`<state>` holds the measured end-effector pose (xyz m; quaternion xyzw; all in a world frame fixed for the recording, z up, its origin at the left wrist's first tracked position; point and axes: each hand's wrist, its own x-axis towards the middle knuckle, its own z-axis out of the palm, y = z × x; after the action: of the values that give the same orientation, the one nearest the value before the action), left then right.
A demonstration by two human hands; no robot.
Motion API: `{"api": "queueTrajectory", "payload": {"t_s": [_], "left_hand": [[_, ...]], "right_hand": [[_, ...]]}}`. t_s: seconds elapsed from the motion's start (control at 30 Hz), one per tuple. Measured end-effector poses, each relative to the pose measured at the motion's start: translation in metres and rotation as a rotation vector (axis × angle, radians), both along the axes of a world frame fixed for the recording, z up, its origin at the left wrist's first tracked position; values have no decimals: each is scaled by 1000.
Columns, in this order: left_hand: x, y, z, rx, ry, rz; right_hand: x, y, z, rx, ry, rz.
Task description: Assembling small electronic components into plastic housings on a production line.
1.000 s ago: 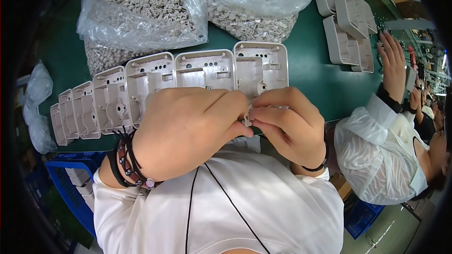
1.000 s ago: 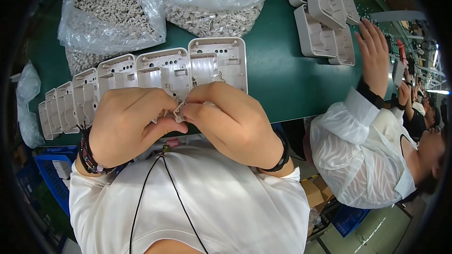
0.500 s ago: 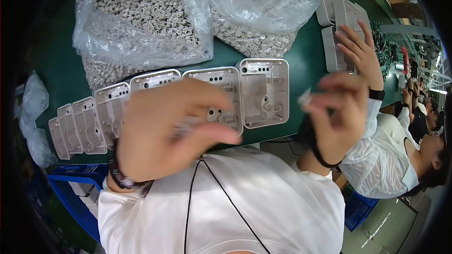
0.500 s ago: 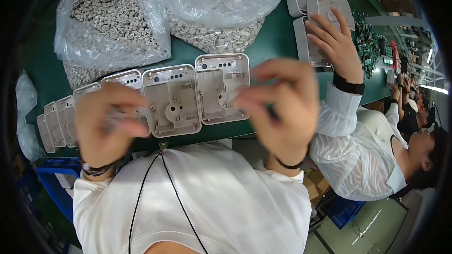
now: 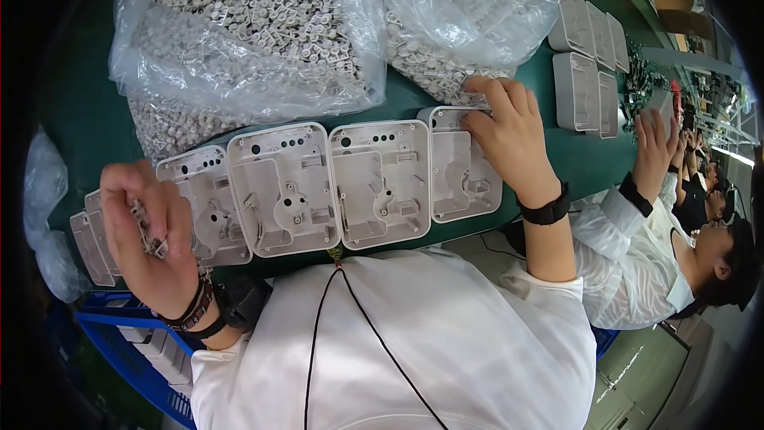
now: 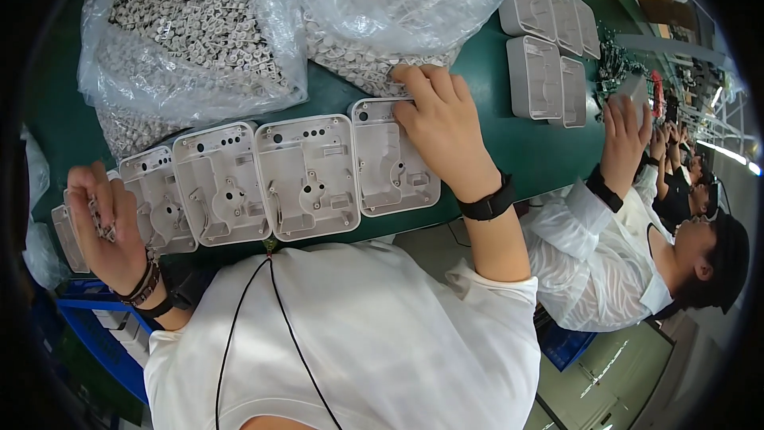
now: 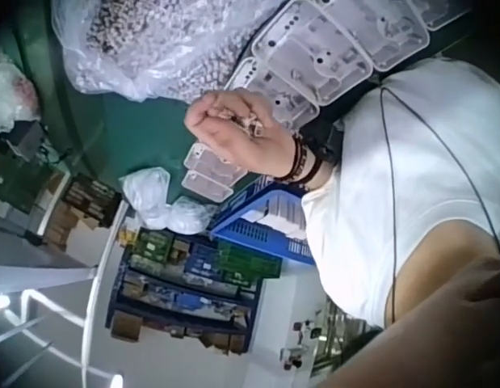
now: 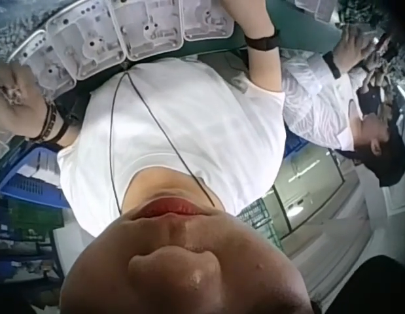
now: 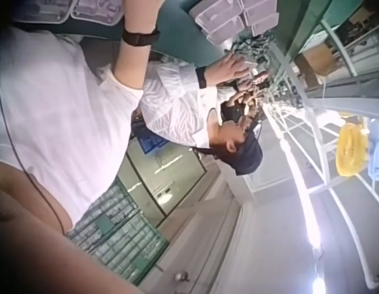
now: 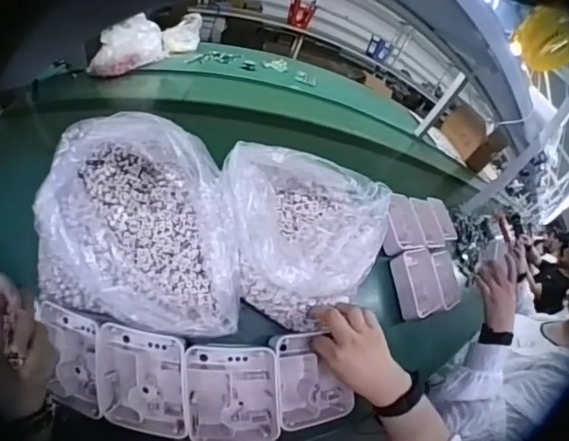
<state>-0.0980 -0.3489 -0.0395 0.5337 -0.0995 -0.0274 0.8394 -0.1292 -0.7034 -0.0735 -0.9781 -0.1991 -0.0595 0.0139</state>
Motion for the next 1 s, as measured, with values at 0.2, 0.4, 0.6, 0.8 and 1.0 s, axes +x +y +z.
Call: {"api": "queueTrajectory", "payload": {"t_s": [0.2, 0.4, 0.6, 0.8, 1.0], "left_hand": [[-5, -32, 12, -56, 336, -65], [-6, -44, 4, 157, 454, -533], [-8, -64, -4, 395, -55, -669], [-10, -59, 6, 574, -85, -615], [-18, -65, 14, 841, -104, -601]], "right_hand": [[-8, -7, 17, 78, 19, -1], [-11, 22, 62, 568, 111, -120], [-12, 86, 65, 658, 126, 275], [-4, 94, 64, 660, 124, 298], [-10, 101, 59, 716, 161, 295]]}}
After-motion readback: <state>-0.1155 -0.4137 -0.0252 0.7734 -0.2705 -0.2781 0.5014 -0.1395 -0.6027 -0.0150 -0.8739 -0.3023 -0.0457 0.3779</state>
